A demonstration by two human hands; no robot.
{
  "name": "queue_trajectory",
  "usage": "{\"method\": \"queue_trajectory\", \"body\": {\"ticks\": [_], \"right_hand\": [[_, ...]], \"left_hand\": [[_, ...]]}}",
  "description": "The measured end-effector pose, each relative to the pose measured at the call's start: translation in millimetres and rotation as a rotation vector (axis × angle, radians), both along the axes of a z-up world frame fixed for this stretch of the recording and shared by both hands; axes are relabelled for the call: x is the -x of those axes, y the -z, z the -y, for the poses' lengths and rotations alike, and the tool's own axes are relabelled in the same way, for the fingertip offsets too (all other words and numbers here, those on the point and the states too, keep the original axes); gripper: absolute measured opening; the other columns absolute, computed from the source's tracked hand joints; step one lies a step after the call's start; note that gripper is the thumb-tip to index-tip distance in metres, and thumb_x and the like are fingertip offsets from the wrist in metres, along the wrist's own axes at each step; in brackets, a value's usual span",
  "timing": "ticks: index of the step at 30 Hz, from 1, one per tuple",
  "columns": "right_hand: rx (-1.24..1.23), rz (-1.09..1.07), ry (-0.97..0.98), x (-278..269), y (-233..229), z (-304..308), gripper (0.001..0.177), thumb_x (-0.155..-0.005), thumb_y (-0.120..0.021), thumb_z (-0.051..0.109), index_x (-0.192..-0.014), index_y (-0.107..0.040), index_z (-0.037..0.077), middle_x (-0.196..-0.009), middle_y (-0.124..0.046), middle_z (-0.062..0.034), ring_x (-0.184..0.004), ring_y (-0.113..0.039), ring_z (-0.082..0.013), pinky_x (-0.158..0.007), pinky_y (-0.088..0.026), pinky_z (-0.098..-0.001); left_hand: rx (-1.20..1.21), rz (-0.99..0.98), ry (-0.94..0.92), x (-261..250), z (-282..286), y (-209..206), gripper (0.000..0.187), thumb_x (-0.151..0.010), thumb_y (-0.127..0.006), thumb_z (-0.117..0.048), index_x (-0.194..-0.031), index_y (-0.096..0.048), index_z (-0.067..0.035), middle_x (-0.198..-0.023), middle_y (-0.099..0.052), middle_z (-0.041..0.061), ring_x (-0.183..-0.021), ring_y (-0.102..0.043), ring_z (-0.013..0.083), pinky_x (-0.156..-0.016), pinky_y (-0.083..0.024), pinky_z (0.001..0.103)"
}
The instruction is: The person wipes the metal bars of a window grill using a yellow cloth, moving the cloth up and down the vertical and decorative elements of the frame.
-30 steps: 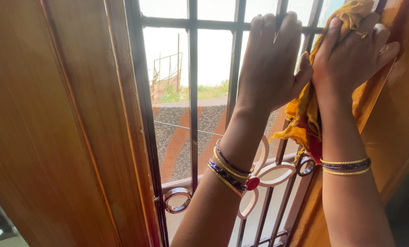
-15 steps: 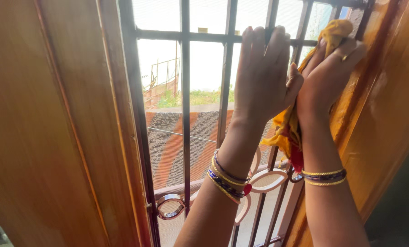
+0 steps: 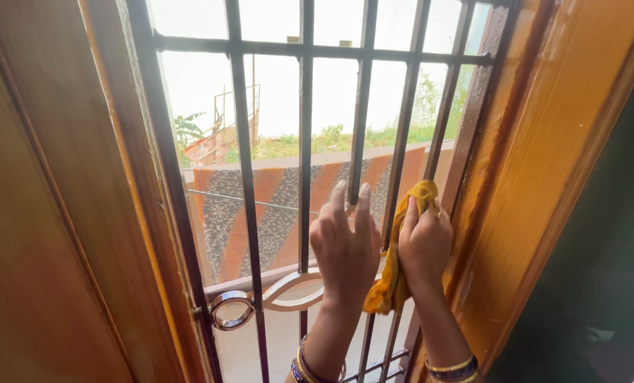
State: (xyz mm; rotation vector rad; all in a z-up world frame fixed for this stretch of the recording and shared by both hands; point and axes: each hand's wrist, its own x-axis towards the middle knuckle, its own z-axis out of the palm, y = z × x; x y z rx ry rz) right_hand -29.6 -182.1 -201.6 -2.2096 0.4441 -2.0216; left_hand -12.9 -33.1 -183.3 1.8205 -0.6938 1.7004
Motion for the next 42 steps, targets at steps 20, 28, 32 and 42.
{"method": "queue_trajectory", "body": {"ticks": [20,28,32,42], "right_hand": [[-0.142,-0.255,-0.148,49,30,-10,0.044,-0.087,-0.076,0.010,-0.127,-0.065,-0.004,-0.111,-0.069,-0.0227,-0.098,-0.068,-0.0342,-0.087,-0.051,-0.0436],[0.037,-0.004,-0.069,29,36,7,0.029,-0.092,-0.082,0.019,-0.087,-0.072,-0.007,-0.093,-0.072,-0.0218,-0.074,-0.069,-0.0331,-0.066,-0.055,-0.0407],[0.124,0.148,-0.048,7,-47,32,0.030,-0.098,-0.080,0.023,-0.094,-0.073,-0.006,-0.092,-0.071,-0.0203,-0.074,-0.070,-0.0308,-0.070,-0.055,-0.0405],[-0.082,0.248,-0.196,-15,-192,25,0.035,-0.111,-0.059,0.030,-0.094,-0.069,0.000,-0.076,-0.067,-0.0119,-0.063,-0.065,-0.0216,-0.056,-0.048,-0.0372]], "left_hand": [[0.028,-0.072,0.155,-3,-17,20,0.031,-0.097,-0.070,-0.022,-0.126,-0.062,-0.017,-0.116,-0.054,0.012,-0.099,-0.057,0.0251,-0.078,-0.053,0.038],[0.058,-0.030,0.099,2,-16,22,0.030,-0.096,-0.069,-0.025,-0.125,-0.063,-0.018,-0.117,-0.055,0.011,-0.100,-0.056,0.0265,-0.083,-0.052,0.041],[0.073,-0.023,0.074,10,-19,8,0.030,-0.092,-0.068,-0.025,-0.121,-0.065,-0.019,-0.117,-0.056,0.011,-0.098,-0.057,0.0283,-0.079,-0.052,0.041],[0.011,-0.069,0.099,5,-11,-5,0.035,-0.088,-0.070,-0.027,-0.121,-0.065,-0.018,-0.114,-0.057,0.015,-0.093,-0.058,0.0285,-0.074,-0.052,0.042]]}}
